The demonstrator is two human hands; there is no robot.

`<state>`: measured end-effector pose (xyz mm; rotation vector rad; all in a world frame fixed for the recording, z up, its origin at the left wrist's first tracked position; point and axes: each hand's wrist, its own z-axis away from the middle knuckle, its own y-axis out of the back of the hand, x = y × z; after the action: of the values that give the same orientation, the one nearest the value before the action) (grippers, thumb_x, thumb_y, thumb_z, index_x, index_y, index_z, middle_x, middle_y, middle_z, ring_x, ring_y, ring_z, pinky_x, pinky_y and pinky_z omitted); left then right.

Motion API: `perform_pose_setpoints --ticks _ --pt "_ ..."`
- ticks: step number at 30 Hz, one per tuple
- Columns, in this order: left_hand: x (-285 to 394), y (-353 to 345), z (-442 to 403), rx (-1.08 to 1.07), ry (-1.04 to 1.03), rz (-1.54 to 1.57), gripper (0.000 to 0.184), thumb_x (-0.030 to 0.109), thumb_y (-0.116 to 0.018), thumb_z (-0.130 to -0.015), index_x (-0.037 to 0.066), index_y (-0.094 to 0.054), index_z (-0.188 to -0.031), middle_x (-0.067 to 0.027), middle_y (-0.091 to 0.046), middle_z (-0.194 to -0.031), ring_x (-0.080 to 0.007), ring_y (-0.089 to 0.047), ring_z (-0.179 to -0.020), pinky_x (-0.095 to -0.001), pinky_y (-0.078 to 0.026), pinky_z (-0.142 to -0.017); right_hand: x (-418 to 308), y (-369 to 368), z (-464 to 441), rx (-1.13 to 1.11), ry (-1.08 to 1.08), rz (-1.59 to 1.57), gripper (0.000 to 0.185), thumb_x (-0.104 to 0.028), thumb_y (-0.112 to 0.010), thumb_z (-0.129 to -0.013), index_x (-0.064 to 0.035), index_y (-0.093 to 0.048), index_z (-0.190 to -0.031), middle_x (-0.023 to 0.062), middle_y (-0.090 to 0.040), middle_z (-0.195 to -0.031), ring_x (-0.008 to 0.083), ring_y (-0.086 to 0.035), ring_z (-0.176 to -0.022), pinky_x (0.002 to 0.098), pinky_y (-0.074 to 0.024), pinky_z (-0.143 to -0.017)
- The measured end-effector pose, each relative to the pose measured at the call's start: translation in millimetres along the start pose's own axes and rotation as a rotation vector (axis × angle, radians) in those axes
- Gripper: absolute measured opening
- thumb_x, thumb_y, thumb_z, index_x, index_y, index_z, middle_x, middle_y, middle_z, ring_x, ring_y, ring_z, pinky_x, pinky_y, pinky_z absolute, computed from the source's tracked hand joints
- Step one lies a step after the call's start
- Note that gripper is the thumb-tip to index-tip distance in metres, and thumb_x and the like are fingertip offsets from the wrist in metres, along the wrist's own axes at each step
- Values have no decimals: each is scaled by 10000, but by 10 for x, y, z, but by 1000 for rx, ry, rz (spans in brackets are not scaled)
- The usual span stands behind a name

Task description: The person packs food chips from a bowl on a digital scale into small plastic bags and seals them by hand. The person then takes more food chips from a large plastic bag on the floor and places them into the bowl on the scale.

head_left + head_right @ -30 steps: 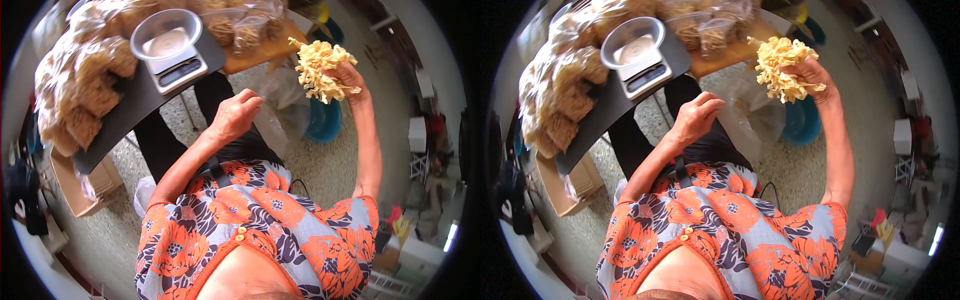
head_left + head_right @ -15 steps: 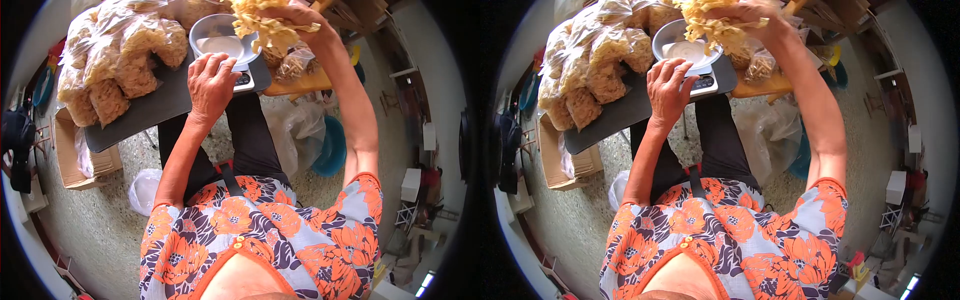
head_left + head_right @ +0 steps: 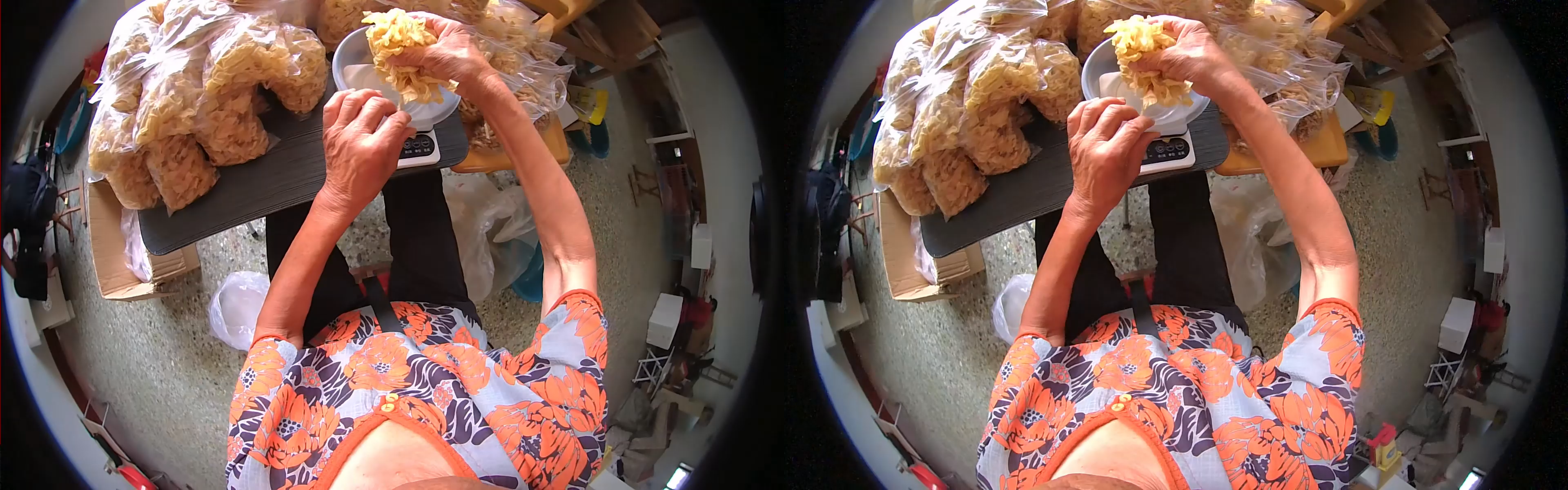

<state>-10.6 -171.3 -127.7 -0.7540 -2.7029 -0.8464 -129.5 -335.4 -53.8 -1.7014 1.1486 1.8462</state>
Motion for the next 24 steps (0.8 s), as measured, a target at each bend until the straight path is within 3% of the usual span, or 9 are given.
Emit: perform_pose_setpoints --ticks 3,5,10,12,17,18,21,22,24 --pt "43 24 -7 1 -12 27 218 208 -834 -769 123 -737 -944 -27 -660 -962 -265 -623 -1082 -462 -416 -983 80 -34 65 44 102 157 544 -154 -925 -713 -63 -716 -1208 74 -753 -1095 156 -711 -951 326 -587 -897" --pt "43 40 -11 14 -2 41 220 204 -835 -771 129 -735 -951 -34 -641 -985 -276 -617 -1079 -467 -422 -971 24 -110 131 89 114 519 528 -192 -882 -770 -61 -706 -1250 71 -723 -1169 155 -686 -1044 322 -572 -919" --pt "12 34 16 21 12 61 251 228 -844 -771 124 -726 -966 -43 -623 -1020 -291 -598 -1073 -459 -431 -966 100 -175 169 101 266 809 571 -181 -847 -732 -74 -702 -1273 186 -646 -1227 335 -647 -1120 382 -504 -1023" --pt "-8 42 14 19 22 65 296 261 -857 -765 122 -719 -987 -50 -620 -1038 -300 -589 -1078 -458 -432 -976 117 -160 168 72 327 838 580 -183 -847 -730 -72 -696 -1278 187 -644 -1235 339 -636 -1144 388 -501 -1030" --pt "-123 98 -103 82 70 21 774 436 -936 -651 147 -581 -1274 -145 -534 -1255 -346 -524 -1172 -482 -434 -1021 91 -149 202 -19 364 874 693 -207 -855 -724 -114 -628 -1372 194 -624 -1282 345 -589 -1243 427 -479 -1089" --pt "-147 106 -115 54 103 36 899 439 -950 -628 144 -528 -1364 -168 -488 -1320 -360 -510 -1212 -486 -448 -1025 84 -123 180 -48 355 856 731 -305 -875 -682 -171 -640 -1361 176 -610 -1307 345 -580 -1242 427 -467 -1107" --pt "-210 98 -149 22 128 130 948 446 -953 -622 129 -518 -1402 -172 -476 -1344 -379 -509 -1246 -487 -456 -1046 8 -20 149 -118 365 821 739 -312 -888 -669 -190 -638 -1354 175 -611 -1316 347 -572 -1267 427 -463 -1116" --pt "-222 97 -139 20 149 141 974 426 -964 -611 121 -515 -1419 -180 -496 -1354 -386 -513 -1271 -482 -463 -1061 -106 -12 182 -154 326 841 712 -186 -851 -725 -152 -614 -1395 155 -617 -1375 333 -603 -1250 427 -474 -1113" --pt "-249 117 -121 0 136 122 965 414 -967 -610 117 -521 -1413 -182 -509 -1354 -381 -521 -1269 -479 -465 -1062 -138 36 158 -176 328 798 693 -156 -834 -739 -154 -614 -1396 129 -625 -1378 312 -610 -1231 419 -485 -1100"
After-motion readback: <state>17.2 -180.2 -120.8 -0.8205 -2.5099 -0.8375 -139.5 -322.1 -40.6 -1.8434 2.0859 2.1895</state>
